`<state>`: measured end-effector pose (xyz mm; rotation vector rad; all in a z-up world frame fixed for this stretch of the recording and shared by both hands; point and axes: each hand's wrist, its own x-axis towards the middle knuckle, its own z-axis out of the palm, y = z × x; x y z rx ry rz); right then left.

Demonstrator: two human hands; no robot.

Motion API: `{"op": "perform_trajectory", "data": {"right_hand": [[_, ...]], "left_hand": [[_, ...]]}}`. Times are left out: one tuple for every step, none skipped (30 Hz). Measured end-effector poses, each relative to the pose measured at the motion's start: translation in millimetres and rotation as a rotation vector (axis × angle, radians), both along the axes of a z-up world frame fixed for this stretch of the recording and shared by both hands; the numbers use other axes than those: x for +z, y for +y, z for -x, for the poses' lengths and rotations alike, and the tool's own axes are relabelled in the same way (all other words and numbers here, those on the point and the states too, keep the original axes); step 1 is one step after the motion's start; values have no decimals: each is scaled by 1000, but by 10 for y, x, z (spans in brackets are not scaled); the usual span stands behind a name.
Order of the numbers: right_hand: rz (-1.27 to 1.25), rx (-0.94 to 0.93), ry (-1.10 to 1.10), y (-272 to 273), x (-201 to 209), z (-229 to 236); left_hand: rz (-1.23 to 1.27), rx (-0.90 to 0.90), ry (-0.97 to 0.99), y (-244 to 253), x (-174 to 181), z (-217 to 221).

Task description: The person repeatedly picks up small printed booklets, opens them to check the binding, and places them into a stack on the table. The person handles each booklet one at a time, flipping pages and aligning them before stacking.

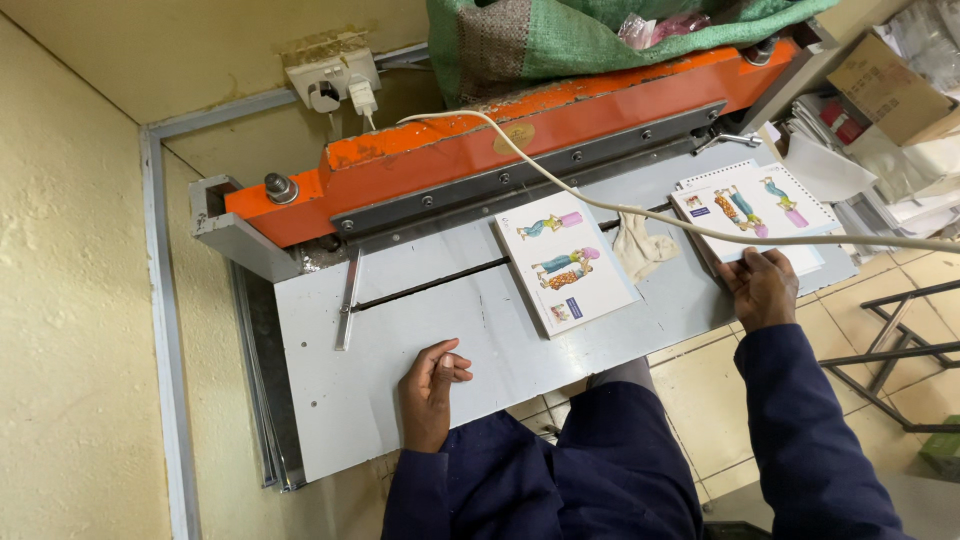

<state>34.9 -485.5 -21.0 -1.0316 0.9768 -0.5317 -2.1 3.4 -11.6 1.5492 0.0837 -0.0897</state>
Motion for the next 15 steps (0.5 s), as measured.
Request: {"op": "perform_trajectory", "data": {"right_hand": [[-1,-1,1,-16,-13,-6],[16,5,7,-32,-29,1],[32,10,12,-50,-44,7],[31,8,13,-27,-11,38],[44,42,-16,-2,20,67],[55,76,-44,28,46,98],[54,75,-42,68,92,151],[134,135,-29,107,141,197],[214,195,-16,147,189,243],[213,199,-12,300,317,288],[339,194,21,451,444,334],[463,185,54,602,570,383],[462,188,58,701,600,424],[633,263,83,805,628,451],[805,338,109,905,657,478]], "left_hand": [[-1,-1,1,-2,18,1],[-1,7,17,-3,36,2],[-1,14,33,-5,55,3],[-2,12,33,-1,53,6],[-4,11,28,6,50,7],[-7,12,24,17,42,16],[-8,11,26,19,30,10],[-6,8,10,21,19,10],[-3,5,-6,24,6,9],[-3,8,-1,18,24,9],[-4,9,0,12,41,9],[-5,8,1,5,61,3],[-7,10,5,-15,75,8],[30,-6,44,-30,95,-19],[67,-23,82,-49,115,-45]]}}
